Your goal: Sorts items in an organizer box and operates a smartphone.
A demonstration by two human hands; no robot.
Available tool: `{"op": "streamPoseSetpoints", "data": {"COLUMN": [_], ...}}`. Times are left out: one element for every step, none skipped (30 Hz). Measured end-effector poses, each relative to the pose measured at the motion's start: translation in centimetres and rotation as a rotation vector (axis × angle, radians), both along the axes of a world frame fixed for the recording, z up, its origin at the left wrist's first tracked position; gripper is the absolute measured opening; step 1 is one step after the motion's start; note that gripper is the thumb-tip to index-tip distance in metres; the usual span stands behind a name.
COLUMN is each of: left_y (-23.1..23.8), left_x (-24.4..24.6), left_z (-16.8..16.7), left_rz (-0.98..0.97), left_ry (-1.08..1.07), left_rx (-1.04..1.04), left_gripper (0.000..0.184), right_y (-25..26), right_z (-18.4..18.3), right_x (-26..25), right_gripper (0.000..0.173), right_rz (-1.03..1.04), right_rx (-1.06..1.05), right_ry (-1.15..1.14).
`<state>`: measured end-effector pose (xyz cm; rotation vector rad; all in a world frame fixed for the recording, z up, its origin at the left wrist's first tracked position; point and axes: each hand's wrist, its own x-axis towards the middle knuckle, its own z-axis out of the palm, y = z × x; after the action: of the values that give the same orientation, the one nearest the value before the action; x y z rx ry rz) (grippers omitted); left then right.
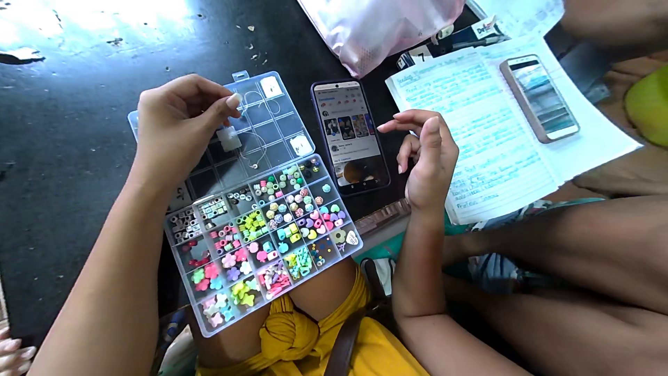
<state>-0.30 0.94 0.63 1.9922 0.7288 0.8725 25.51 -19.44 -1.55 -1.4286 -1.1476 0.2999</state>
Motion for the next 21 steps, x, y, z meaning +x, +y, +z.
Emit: {"op": "streamPoseSetpoints", "data": {"left_y": [0.03, 0.06, 0.08, 0.06, 0.05, 0.03, 0.00, 0.00, 0.03, 0.04, 0.05, 0.04, 0.03, 0.03, 0.05, 0.06, 0.07, 0.09, 0.11, 0.11, 0.11], "left_x": [-0.01, -0.04, -0.06, -0.04, -0.02, 0.00, 0.02, 0.04, 0.04, 0.02, -0.01, -0.02, -0.02, -0.01, -0.01, 0.00, -0.02, -0.02, -0.03, -0.03, -0.03], "left_z": [-0.03, -0.07, -0.08, -0.06, -0.06, -0.06, -0.05, -0.06, -0.08, -0.08, -0.07, -0.04, 0.00, 0.00, -0.04, -0.07, -0.12, -0.15, -0.15, -0.14, -0.14], "left_rz": [0.000, -0.002, -0.004, -0.005, -0.006, -0.006, -0.005, -0.004, -0.004, -0.005, -0.006, -0.008, -0.009, -0.009, -0.010, -0.009, -0.009, -0.008, -0.008, -0.008, -0.008], "left_ry": [0.000, 0.001, 0.004, 0.009, 0.011, 0.010, 0.009, 0.009, 0.010, 0.013, 0.015, 0.020, 0.023, 0.026, 0.023, 0.020, 0.019, 0.019, 0.017, 0.017, 0.018], "left_rx": [0.000, 0.001, 0.004, 0.010, 0.015, 0.014, 0.011, 0.008, 0.006, 0.006, 0.007, 0.010, 0.012, 0.013, 0.013, 0.015, 0.017, 0.017, 0.017, 0.015, 0.013], "left_gripper": [0.009, 0.009, 0.009, 0.009, 0.009, 0.009, 0.009, 0.009, 0.009, 0.009, 0.009, 0.010, 0.010, 0.011, 0.011, 0.010, 0.010, 0.010, 0.010, 0.011, 0.010], "right_y": [0.02, 0.04, 0.05, 0.06, 0.06, 0.04, 0.01, -0.01, -0.05, -0.06, -0.06, -0.06, -0.07, -0.07, -0.05, -0.04, -0.03, -0.02, -0.01, 0.00, 0.01], "right_z": [0.00, -0.02, -0.03, -0.01, 0.03, 0.07, 0.09, 0.10, 0.12, 0.14, 0.17, 0.20, 0.25, 0.27, 0.27, 0.26, 0.26, 0.28, 0.30, 0.31, 0.32], "right_x": [0.00, -0.01, -0.02, -0.03, -0.06, -0.10, -0.13, -0.15, -0.18, -0.21, -0.25, -0.30, -0.35, -0.37, -0.38, -0.38, -0.38, -0.39, -0.40, -0.40, -0.41], "right_gripper": [0.047, 0.047, 0.046, 0.046, 0.046, 0.045, 0.044, 0.043, 0.041, 0.040, 0.038, 0.037, 0.036, 0.035, 0.035, 0.034, 0.034, 0.034, 0.034, 0.033, 0.033], "right_rz": [0.002, 0.005, 0.007, 0.007, 0.007, 0.006, 0.005, 0.004, 0.005, 0.007, 0.009, 0.010, 0.010, 0.009, 0.009, 0.008, 0.006, 0.000, -0.004, -0.005, -0.006], "right_rx": [0.004, 0.007, 0.009, 0.010, 0.006, -0.002, -0.008, -0.013, -0.017, -0.022, -0.025, -0.026, -0.029, -0.029, -0.027, -0.024, -0.022, -0.024, -0.024, -0.025, -0.024], "right_ry": [0.001, 0.003, 0.005, 0.007, 0.009, 0.009, 0.010, 0.017, 0.028, 0.039, 0.050, 0.059, 0.065, 0.067, 0.067, 0.064, 0.061, 0.058, 0.055, 0.053, 0.053]}}
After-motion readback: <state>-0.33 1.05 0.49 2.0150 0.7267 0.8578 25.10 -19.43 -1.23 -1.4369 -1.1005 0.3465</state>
